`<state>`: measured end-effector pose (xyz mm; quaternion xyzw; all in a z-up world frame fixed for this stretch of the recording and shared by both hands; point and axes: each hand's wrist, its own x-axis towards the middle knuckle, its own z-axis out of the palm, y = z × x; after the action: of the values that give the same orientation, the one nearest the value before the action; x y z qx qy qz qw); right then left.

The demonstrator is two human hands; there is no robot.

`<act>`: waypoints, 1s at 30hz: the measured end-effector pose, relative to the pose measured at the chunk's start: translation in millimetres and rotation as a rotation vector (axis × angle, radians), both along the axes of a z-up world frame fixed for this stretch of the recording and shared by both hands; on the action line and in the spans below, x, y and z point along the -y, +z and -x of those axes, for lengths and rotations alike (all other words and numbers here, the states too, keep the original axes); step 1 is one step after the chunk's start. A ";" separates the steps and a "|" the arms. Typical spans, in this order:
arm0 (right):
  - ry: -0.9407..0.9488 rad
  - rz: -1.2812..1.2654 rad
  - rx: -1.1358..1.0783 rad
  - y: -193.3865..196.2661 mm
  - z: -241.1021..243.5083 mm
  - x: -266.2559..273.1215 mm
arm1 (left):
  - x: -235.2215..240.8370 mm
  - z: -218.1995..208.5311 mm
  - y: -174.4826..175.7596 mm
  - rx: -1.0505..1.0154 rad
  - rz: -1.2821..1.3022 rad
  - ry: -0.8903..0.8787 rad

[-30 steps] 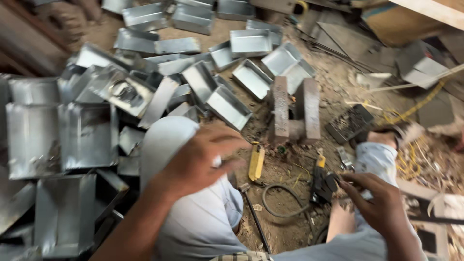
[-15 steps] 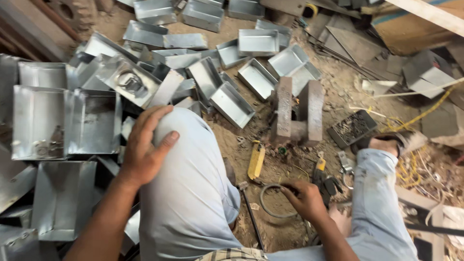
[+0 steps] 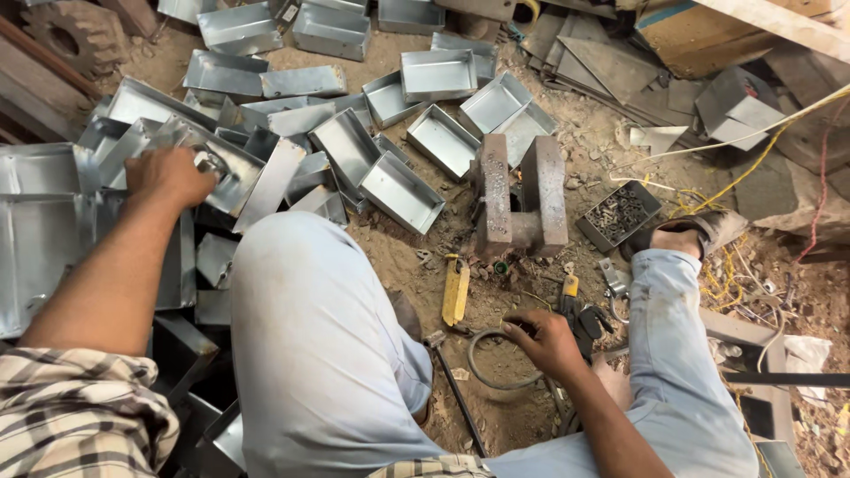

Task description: The person welds metal components together to form small boxes, using a welding torch to join the metal pieces while sitting on the floor.

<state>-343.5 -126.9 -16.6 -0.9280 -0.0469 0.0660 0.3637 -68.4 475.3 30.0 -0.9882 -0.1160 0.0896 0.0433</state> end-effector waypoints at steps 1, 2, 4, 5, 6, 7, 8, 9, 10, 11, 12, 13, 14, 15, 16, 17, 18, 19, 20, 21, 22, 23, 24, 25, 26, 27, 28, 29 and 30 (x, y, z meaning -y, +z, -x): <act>0.009 -0.010 0.033 -1.0 0.9 0.1 | -6.8 -7.2 -13.5 -0.001 0.005 -0.008; 0.018 -0.020 0.066 -1.9 0.9 0.4 | -13.1 -12.7 -24.8 -0.021 0.018 0.032; 0.023 -0.017 0.067 -4.0 1.3 0.5 | -17.1 -22.6 -40.8 -0.044 0.035 0.059; 0.039 -0.021 0.071 -4.4 1.5 0.2 | -17.7 -24.9 -43.3 -0.072 -0.015 0.067; 0.028 -0.017 0.069 -3.8 2.0 1.0 | -16.2 -25.6 -43.8 -0.099 -0.066 0.075; 0.017 -0.024 0.019 -3.5 1.3 0.7 | -14.7 -25.9 -41.1 -0.097 -0.066 0.065; 0.006 -0.031 -0.030 -3.5 1.5 0.0 | -12.2 -24.9 -38.0 -0.088 -0.080 0.087; -0.003 -0.027 -0.030 -3.6 1.6 0.1 | -7.5 -23.4 -36.6 -0.080 -0.090 0.111; 0.004 -0.008 -0.048 -4.4 1.3 -0.1 | -3.4 -22.9 -35.0 -0.079 -0.087 0.103; 0.013 0.010 -0.065 -5.5 0.1 -0.3 | -2.3 -22.6 -32.5 -0.089 -0.068 0.139; 0.007 0.012 -0.063 -6.3 -0.4 0.1 | -1.5 -22.5 -31.4 -0.099 -0.048 0.174; 0.030 -0.002 -0.059 -7.3 -0.8 0.2 | -1.7 -21.5 -31.7 -0.097 -0.047 0.171; 0.054 -0.015 -0.056 -7.9 -0.7 0.4 | -2.3 -20.9 -33.2 -0.084 -0.068 0.147; 0.051 -0.015 -0.054 -8.4 -0.4 -0.3 | -4.6 -21.2 -34.8 -0.070 -0.090 0.123; 0.054 -0.012 -0.064 -8.6 0.1 -1.2 | -7.1 -22.5 -37.1 -0.068 -0.091 0.120; 0.058 -0.008 -0.074 -8.2 0.6 -1.2 | -8.8 -24.4 -40.7 -0.061 -0.091 0.117; 0.054 -0.007 -0.071 -7.4 1.2 -1.0 | -11.1 -26.2 -44.3 -0.054 -0.091 0.114; 0.055 -0.009 -0.077 -6.1 1.9 -0.3 | -14.8 -26.7 -46.9 -0.051 -0.090 0.110; 0.055 -0.011 -0.083 -4.6 2.6 0.5 | -18.4 -26.6 -48.4 -0.020 -0.070 0.093; 0.053 -0.010 -0.081 -3.1 2.9 1.0 | -19.7 -27.5 -48.7 0.011 -0.051 0.076; 0.051 -0.024 -0.047 -1.9 3.4 1.4 | -20.6 -30.8 -45.6 0.013 -0.050 0.074; 0.052 -0.038 -0.015 -1.3 4.3 1.7 | -24.8 -32.7 -38.5 0.013 -0.050 0.090; 0.053 -0.038 -0.015 -0.5 5.0 3.1 | -26.9 -34.6 -29.7 0.012 -0.050 0.106; 0.055 -0.034 0.004 0.0 3.9 3.3 | -28.1 -37.1 -17.9 0.013 -0.054 0.111; 0.057 -0.030 0.023 0.4 3.0 3.1 | -26.6 -40.3 -3.8 0.065 -0.063 0.090; 0.063 -0.034 0.025 0.8 2.2 3.0 | -24.3 -40.0 12.0 0.116 -0.071 0.068; 0.052 -0.028 -0.008 1.2 1.6 3.3 | -21.1 -35.8 29.1 0.118 -0.076 0.073; 0.038 -0.021 -0.040 1.4 1.1 3.9 | -14.2 -31.9 47.0 0.135 -0.019 0.071; 0.041 -0.023 -0.037 0.7 0.5 3.5 | -5.8 -26.3 65.8 0.152 0.037 0.068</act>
<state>-344.0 -130.4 -16.0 -0.9212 -0.0601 0.0901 0.3738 -42.1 481.1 95.9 -0.9883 -0.1507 0.0178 0.0131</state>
